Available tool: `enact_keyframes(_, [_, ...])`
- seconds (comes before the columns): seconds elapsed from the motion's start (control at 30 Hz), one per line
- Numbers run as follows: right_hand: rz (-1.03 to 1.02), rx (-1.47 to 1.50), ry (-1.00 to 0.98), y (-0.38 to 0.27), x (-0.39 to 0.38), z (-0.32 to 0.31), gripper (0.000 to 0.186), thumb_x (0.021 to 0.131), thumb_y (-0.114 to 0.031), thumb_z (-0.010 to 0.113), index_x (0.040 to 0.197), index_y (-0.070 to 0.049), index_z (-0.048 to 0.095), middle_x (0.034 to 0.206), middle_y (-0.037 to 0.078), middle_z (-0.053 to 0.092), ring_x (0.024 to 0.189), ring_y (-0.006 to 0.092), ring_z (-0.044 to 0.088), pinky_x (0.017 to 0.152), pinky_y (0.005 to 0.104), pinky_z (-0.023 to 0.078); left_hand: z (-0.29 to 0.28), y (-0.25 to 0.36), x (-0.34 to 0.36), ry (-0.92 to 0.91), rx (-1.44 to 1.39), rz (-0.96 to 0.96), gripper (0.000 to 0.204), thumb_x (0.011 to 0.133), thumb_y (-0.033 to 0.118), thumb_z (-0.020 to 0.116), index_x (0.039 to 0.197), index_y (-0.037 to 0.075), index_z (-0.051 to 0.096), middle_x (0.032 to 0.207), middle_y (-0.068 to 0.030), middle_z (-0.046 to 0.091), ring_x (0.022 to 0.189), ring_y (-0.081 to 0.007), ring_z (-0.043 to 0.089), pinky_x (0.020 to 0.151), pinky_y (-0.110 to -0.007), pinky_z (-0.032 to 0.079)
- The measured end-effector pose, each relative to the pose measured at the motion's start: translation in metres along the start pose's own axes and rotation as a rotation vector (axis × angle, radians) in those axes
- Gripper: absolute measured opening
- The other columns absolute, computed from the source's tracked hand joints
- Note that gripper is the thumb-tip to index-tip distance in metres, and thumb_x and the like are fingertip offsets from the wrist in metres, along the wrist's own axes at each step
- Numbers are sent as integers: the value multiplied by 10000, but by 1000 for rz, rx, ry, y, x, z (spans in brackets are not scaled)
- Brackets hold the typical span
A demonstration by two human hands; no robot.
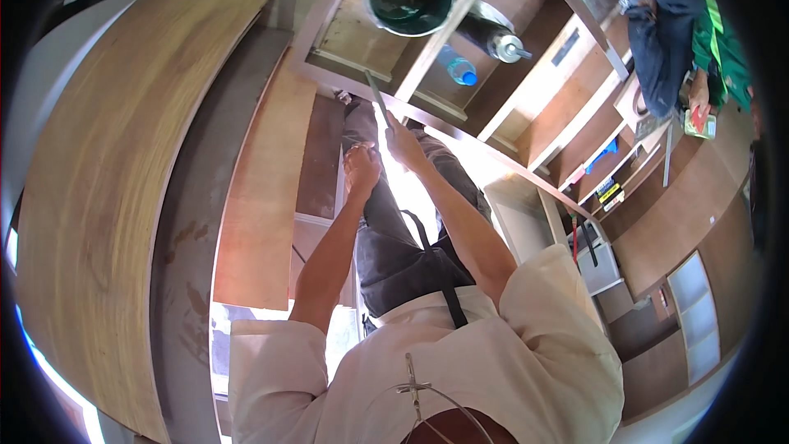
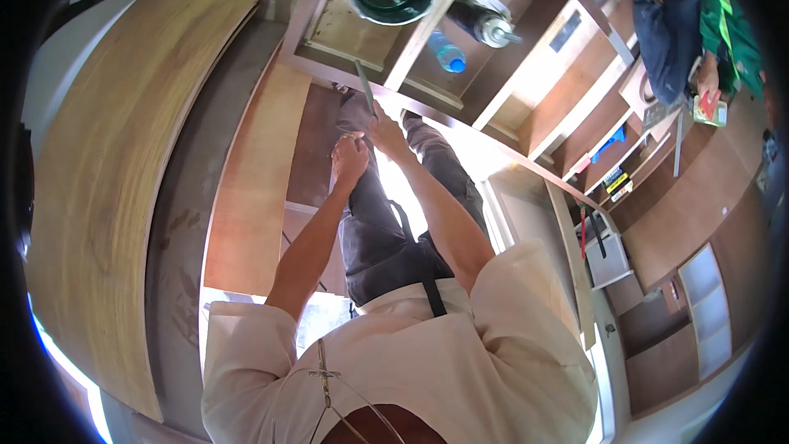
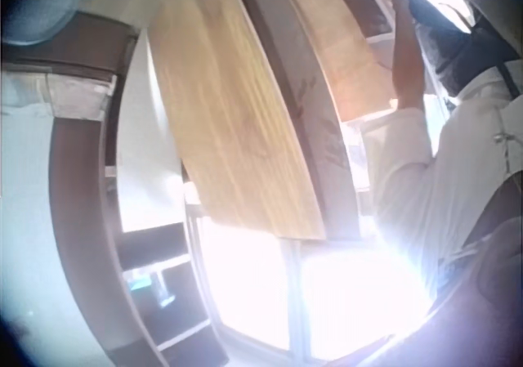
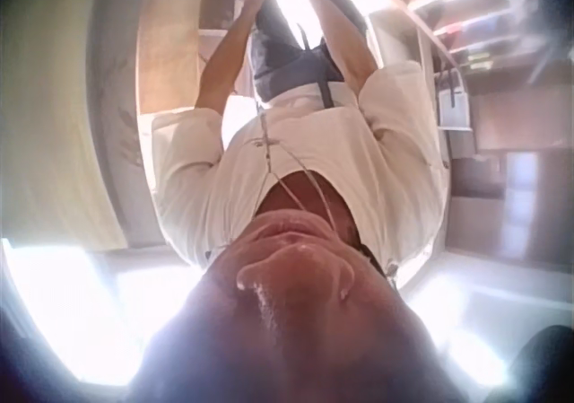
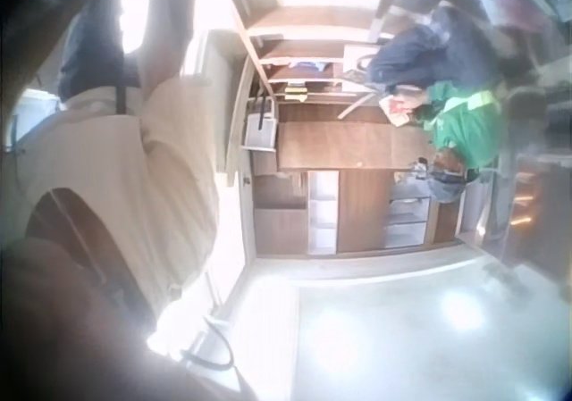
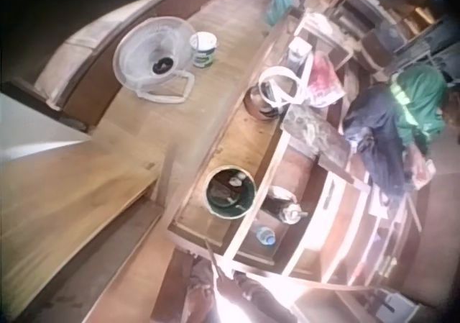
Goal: The person uses a pry bar to adjust and fit wooden panels into a ceiling or wall structure. They work alongside another person, manipulating the wood pieces to align them with the frame.
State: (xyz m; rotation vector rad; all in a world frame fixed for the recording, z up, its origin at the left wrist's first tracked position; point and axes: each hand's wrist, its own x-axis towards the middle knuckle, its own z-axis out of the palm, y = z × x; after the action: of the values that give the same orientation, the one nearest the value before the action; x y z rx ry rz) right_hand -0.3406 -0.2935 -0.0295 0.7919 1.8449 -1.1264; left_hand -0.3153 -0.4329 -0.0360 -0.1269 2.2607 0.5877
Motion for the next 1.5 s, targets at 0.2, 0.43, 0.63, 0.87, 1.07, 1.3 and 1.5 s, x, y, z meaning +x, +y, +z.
enact_keyframes(0.2, [-58, -26, -32, 29, -125, -62, 495, 942, -175, 412, 1426, -96, 341, 923, 303, 622, 848, 433, 623, 752, 482, 481, 28, -1, -12, 17, 22, 13, 247, 852, 162, 540, 1050, 83, 664, 1060, -140, 637, 1032, -310, 592, 932, -416, 438])
enact_keyframes(0.43, [128, 74, 90, 86, -128, -68, 513, 940, -185, 422, 1436, -111, 314, 1097, 302, 589, 1005, 467, 577, 877, 505, 448, 43, 20, -19, -32, 151, 45, 256, 861, 183, 547, 1069, 78, 654, 1081, -161, 633, 1017, -321, 599, 911, -406, 455])
enact_keyframes(0.63, [-87, -28, 109, 67, -98, -42, 585, 859, -141, 516, 1393, -18, 312, 858, 246, 648, 737, 419, 633, 692, 489, 510, 74, 15, 10, 86, -132, 147, 302, 853, 225, 585, 1104, 67, 637, 1029, -177, 655, 943, -324, 639, 867, -420, 487])
enact_keyframes(0.87, [85, -81, -12, 74, -74, -39, 636, 896, -214, 476, 1454, -54, 217, 878, 271, 657, 801, 424, 657, 727, 484, 532, 66, 104, 14, -645, -1044, -494, 372, 1000, 310, 401, 1082, -34, 518, 816, -154, 654, 718, -228, 653, 673, -347, 526])
enact_keyframes(1.07, [216, -91, -108, 70, -28, -54, 572, 924, -229, 390, 1448, -55, 243, 961, 275, 654, 894, 446, 643, 805, 510, 511, 124, 77, 53, -534, -1220, -546, 223, 931, 201, 390, 954, 5, 492, 690, -130, 594, 568, -206, 590, 511, -323, 474])
enact_keyframes(1.3, [58, 51, 100, 83, -65, -39, 379, 936, -178, 382, 1259, 8, 449, 941, 282, 635, 822, 441, 646, 741, 481, 521, 94, 105, 18, -492, -1198, -595, 129, 892, 136, 467, 891, 20, 522, 702, -149, 607, 528, -248, 591, 476, -379, 482])
enact_keyframes(1.5, [-36, -57, 130, 105, -53, -73, 403, 867, -105, 493, 1236, 47, 433, 1124, 293, 568, 942, 430, 629, 775, 478, 532, 137, 106, 31, -521, -1270, -468, 87, 868, 116, 489, 864, 36, 520, 689, -112, 585, 629, -199, 607, 598, -322, 502])
